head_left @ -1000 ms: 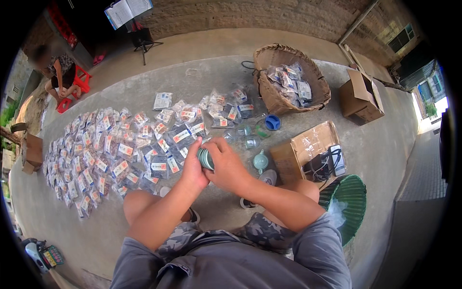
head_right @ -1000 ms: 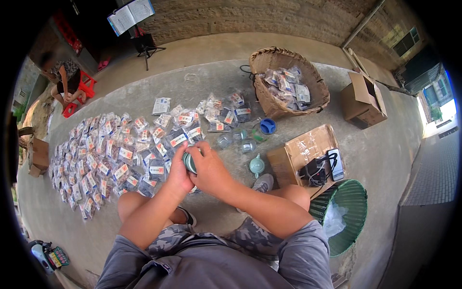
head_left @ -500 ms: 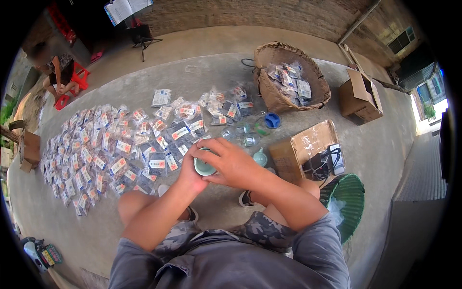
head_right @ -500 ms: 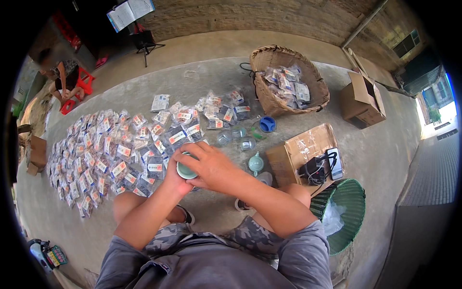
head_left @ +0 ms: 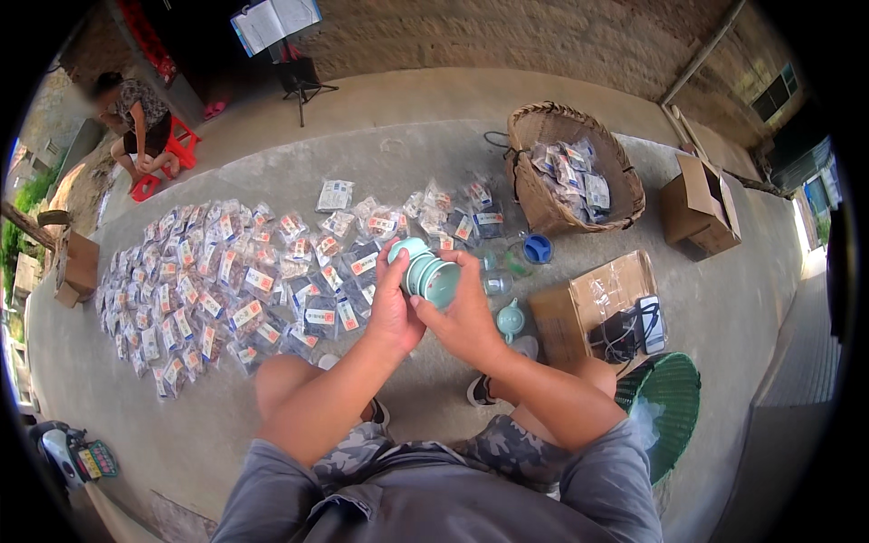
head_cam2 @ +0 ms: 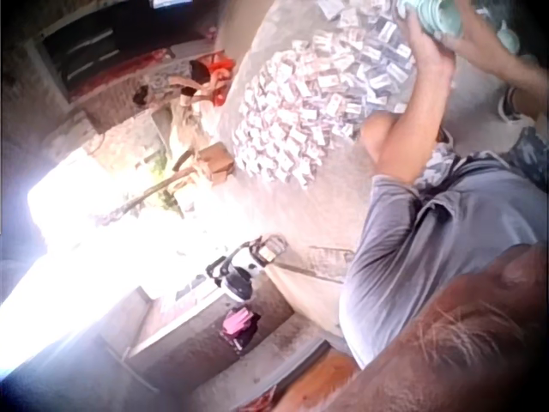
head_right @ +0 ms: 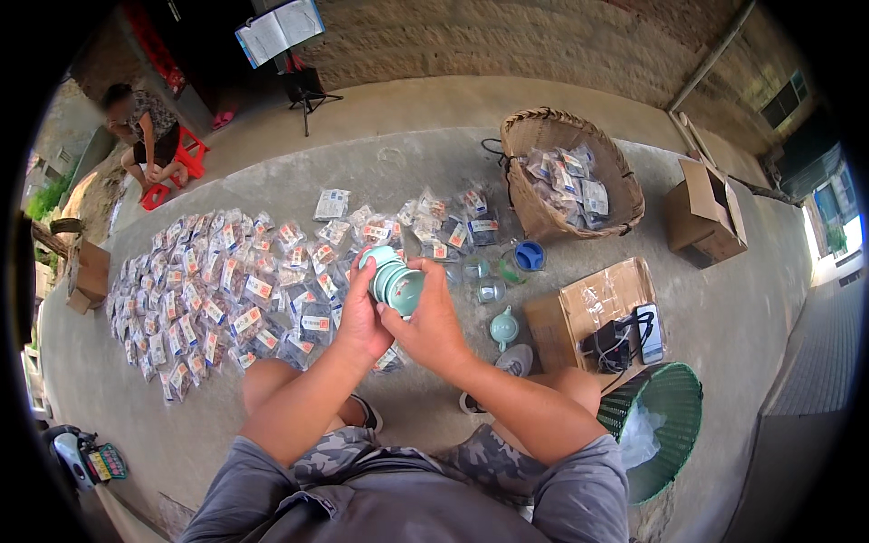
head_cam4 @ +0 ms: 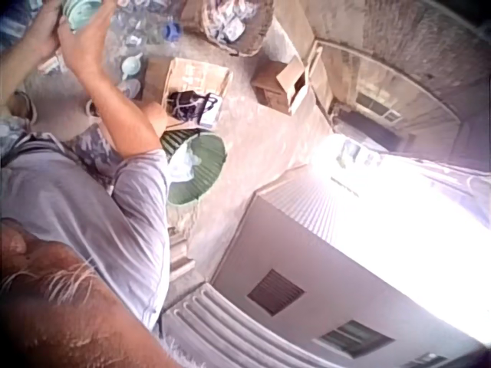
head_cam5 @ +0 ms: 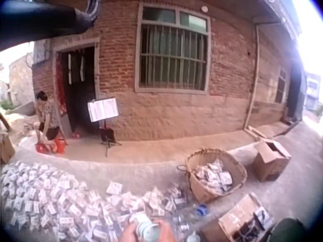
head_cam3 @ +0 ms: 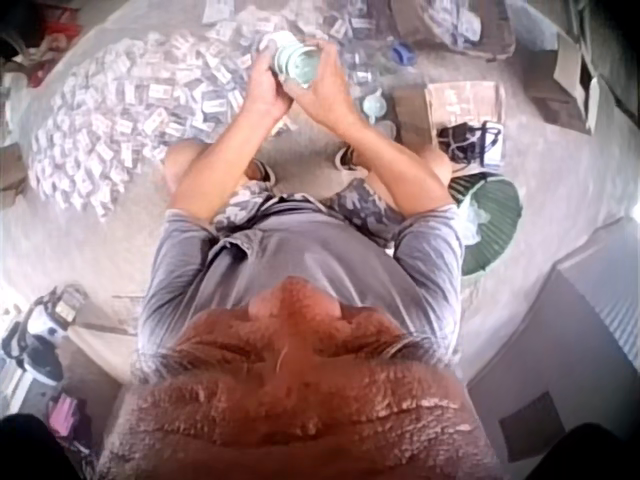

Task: The person sits on the floor and assembles small plastic containers by fitting green lids onto clear bases. They repeatedly pick up a base and a lid, align them, and press them together to form a sealed unit. The person handles the items one at a time, stacking the finished containers in their hand.

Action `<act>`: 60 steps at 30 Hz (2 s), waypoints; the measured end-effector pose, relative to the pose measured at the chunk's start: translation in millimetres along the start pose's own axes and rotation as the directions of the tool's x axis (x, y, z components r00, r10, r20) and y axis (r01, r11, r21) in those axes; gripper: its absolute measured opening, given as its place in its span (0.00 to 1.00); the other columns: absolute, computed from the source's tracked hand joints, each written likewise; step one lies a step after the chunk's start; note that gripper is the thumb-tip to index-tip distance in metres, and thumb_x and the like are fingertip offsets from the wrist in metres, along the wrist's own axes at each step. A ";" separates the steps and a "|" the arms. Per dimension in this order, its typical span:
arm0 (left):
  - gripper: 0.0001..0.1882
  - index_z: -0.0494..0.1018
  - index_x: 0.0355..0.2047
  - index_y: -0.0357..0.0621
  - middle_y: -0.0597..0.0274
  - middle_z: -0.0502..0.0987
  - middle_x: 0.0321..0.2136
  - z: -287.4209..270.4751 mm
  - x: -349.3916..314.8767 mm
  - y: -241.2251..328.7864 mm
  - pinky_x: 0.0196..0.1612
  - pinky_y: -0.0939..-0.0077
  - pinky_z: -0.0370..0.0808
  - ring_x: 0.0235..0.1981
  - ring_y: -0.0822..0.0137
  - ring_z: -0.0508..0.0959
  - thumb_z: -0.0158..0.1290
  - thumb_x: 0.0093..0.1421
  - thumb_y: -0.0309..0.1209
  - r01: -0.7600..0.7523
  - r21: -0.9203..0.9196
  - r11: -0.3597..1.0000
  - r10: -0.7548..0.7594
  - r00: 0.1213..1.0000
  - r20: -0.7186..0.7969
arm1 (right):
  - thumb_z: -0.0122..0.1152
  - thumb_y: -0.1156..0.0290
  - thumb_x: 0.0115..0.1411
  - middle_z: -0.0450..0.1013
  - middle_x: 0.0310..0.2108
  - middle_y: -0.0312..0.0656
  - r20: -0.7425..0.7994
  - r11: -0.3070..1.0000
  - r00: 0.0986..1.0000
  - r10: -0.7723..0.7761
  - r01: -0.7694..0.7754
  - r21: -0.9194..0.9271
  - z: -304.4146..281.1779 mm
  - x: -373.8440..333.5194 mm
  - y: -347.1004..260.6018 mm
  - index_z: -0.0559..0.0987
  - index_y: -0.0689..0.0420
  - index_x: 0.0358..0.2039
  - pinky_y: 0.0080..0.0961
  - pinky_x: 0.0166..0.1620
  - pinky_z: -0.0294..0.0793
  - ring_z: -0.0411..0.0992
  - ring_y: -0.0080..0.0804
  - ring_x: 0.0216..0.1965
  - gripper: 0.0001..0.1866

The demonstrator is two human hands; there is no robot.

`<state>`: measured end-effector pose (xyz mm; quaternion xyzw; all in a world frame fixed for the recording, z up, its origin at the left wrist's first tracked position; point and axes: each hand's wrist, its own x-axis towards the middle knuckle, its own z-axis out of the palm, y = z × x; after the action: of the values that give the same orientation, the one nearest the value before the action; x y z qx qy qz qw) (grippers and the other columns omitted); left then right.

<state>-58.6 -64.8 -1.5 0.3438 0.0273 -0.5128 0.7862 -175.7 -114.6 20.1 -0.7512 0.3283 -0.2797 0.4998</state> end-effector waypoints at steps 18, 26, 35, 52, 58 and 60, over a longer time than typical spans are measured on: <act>0.36 0.58 0.61 0.54 0.55 0.75 0.56 0.9 6.0 5.0 0.65 0.57 0.72 0.60 0.59 0.75 0.67 0.60 0.24 -0.040 0.010 0.999 0.038 0.986 0.163 | 0.78 0.65 0.57 0.73 0.54 0.49 0.075 0.987 0.987 0.145 -0.150 0.064 -21.1 17.3 6.0 0.66 0.61 0.61 0.37 0.55 0.76 0.74 0.40 0.53 0.38; 0.33 0.64 0.63 0.53 0.61 0.73 0.55 -1.4 7.9 9.7 0.64 0.58 0.67 0.60 0.63 0.72 0.68 0.62 0.28 0.083 0.081 0.993 -0.100 0.968 0.228 | 0.76 0.61 0.62 0.75 0.49 0.42 0.091 0.688 0.905 0.416 -0.379 0.619 -25.2 20.1 -12.3 0.70 0.57 0.58 0.27 0.36 0.82 0.78 0.30 0.44 0.30; 0.32 0.62 0.64 0.52 0.60 0.73 0.54 -4.0 4.4 16.8 0.63 0.54 0.71 0.58 0.61 0.73 0.67 0.64 0.31 0.180 0.142 0.973 -0.205 0.959 0.193 | 0.76 0.55 0.61 0.74 0.51 0.45 -0.061 0.996 0.998 0.025 -0.020 0.089 -30.0 19.0 -2.4 0.71 0.57 0.59 0.34 0.40 0.82 0.78 0.40 0.48 0.34; 0.23 0.67 0.54 0.52 0.60 0.73 0.54 -1.6 -3.8 20.4 0.55 0.57 0.73 0.55 0.64 0.73 0.66 0.65 0.35 0.234 0.177 0.956 -0.264 0.950 0.168 | 0.81 0.67 0.49 0.75 0.48 0.42 0.238 0.925 0.941 0.240 -0.296 0.237 -54.0 31.2 -9.6 0.75 0.56 0.56 0.32 0.50 0.77 0.75 0.32 0.48 0.34; 0.18 0.67 0.55 0.52 0.60 0.73 0.54 -7.8 5.5 15.9 0.57 0.58 0.72 0.56 0.64 0.73 0.57 0.70 0.39 0.220 0.191 0.957 -0.258 0.944 0.206 | 0.85 0.61 0.46 0.76 0.46 0.42 0.158 0.984 0.975 0.158 -0.170 0.061 -48.4 32.6 6.5 0.75 0.57 0.56 0.29 0.50 0.77 0.76 0.30 0.46 0.38; 0.18 0.68 0.56 0.52 0.60 0.73 0.54 -5.5 5.4 17.9 0.56 0.59 0.73 0.55 0.65 0.73 0.56 0.71 0.40 0.207 0.243 0.948 -0.265 0.935 0.235 | 0.84 0.62 0.47 0.76 0.48 0.42 0.162 0.992 0.980 0.113 -0.119 0.029 -49.7 33.7 6.9 0.74 0.57 0.56 0.28 0.49 0.77 0.75 0.29 0.47 0.38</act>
<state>-39.6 -61.7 1.4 0.3491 -0.0920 -0.6452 0.6733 -193.2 -170.9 33.8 -0.7409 0.3249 -0.1953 0.5544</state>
